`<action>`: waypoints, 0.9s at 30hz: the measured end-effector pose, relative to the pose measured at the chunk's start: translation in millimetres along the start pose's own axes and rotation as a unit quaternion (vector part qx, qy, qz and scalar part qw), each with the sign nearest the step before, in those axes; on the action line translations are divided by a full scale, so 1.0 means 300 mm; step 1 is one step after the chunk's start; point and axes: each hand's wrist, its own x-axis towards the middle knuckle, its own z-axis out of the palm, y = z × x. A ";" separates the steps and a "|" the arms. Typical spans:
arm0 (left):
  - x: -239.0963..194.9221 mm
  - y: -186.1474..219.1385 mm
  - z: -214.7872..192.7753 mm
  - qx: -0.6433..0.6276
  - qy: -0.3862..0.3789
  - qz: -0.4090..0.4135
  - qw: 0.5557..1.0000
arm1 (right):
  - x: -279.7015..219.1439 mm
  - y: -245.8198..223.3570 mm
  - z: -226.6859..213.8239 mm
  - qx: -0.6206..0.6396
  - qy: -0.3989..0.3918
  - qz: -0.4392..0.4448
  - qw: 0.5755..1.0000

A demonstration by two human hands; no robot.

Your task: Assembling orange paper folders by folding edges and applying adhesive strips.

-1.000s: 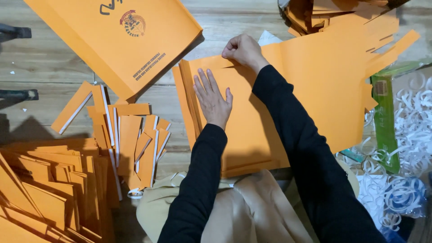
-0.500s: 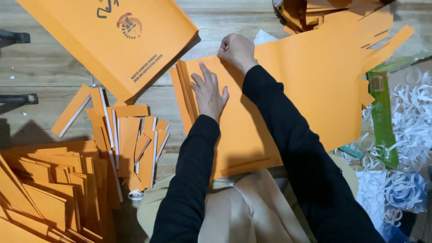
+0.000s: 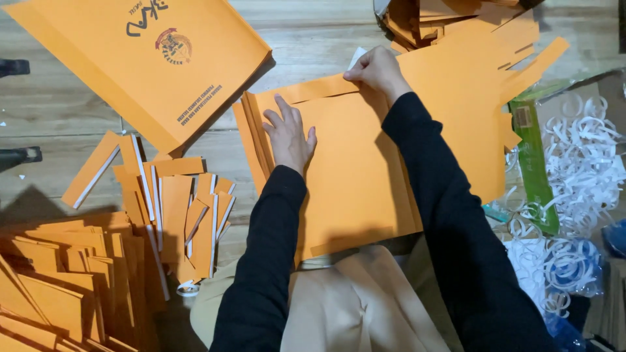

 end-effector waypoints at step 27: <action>0.016 -0.027 -0.019 -0.028 0.010 0.021 0.999 | 0.140 -0.008 0.077 -0.259 -0.004 0.058 0.964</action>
